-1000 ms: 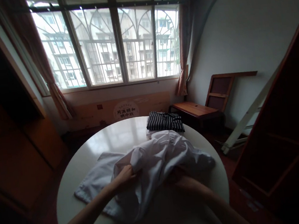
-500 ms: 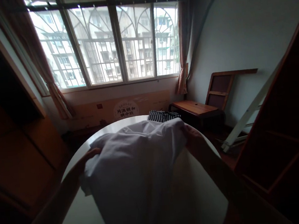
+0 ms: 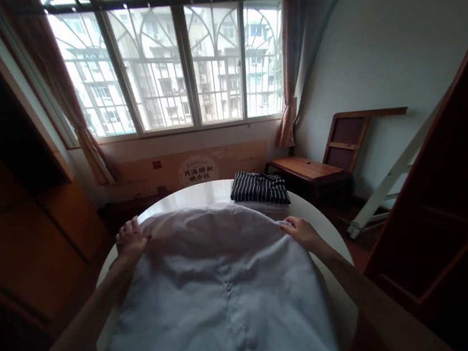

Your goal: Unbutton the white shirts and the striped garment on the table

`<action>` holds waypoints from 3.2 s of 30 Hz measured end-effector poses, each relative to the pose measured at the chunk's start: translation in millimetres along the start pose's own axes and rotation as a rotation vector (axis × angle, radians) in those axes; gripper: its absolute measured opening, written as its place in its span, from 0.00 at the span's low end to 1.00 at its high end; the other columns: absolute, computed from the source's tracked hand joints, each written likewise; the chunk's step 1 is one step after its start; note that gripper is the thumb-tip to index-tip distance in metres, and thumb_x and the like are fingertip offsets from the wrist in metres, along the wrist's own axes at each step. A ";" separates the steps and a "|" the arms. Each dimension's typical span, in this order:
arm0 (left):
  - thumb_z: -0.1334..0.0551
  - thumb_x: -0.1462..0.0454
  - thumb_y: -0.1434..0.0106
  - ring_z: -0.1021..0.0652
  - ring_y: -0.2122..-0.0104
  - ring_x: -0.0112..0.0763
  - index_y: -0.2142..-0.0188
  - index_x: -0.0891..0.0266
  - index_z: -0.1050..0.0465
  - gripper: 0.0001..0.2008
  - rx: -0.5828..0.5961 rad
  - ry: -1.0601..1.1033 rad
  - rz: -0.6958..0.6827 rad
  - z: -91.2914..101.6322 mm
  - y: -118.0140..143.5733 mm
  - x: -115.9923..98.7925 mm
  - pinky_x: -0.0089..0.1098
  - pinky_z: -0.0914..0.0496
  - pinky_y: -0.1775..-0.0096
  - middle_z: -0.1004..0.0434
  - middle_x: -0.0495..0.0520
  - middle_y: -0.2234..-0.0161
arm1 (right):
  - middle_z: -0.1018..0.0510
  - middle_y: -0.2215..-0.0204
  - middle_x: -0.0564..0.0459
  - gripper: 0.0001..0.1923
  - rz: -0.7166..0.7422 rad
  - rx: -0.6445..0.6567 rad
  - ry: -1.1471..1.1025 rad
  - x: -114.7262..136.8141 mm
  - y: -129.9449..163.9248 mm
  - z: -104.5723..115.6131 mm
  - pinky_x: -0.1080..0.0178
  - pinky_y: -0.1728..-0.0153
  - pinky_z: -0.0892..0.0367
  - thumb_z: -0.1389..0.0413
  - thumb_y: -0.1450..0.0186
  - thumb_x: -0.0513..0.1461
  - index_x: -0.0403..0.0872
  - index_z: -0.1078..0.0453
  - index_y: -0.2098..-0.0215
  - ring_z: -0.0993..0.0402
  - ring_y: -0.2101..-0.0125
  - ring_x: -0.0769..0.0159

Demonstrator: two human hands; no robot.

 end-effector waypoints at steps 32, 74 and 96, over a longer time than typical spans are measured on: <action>0.43 0.69 0.49 0.27 0.70 0.33 0.68 0.63 0.34 0.07 0.322 0.305 -0.382 -75.9 55.0 -128.6 0.29 0.38 0.67 0.28 0.53 0.71 | 0.30 0.79 0.55 0.09 0.528 0.014 0.008 131.3 -15.1 -159.5 0.65 0.72 0.39 0.46 0.44 0.42 0.44 0.34 0.70 0.34 0.77 0.68; 0.45 0.69 0.45 0.29 0.64 0.33 0.68 0.63 0.29 0.08 0.411 0.466 -0.430 -84.1 31.6 -123.0 0.35 0.39 0.52 0.25 0.53 0.68 | 0.28 0.76 0.54 0.02 0.630 -0.094 0.055 147.5 0.5 -162.4 0.66 0.70 0.41 0.49 0.43 0.34 0.45 0.37 0.70 0.32 0.74 0.66; 0.43 0.68 0.44 0.27 0.63 0.34 0.63 0.60 0.25 0.11 0.266 0.567 -0.516 -86.8 44.6 -128.8 0.36 0.39 0.55 0.23 0.54 0.65 | 0.24 0.69 0.50 0.09 0.586 0.001 0.063 144.9 -2.9 -161.1 0.67 0.69 0.43 0.54 0.38 0.37 0.45 0.32 0.68 0.29 0.69 0.66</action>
Point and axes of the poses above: each hand's wrist, its own y-axis away from the middle knuckle, its own z-axis out of the back of the hand, x = y × z, the point moved 6 cm from there along -y, towards the middle knuckle
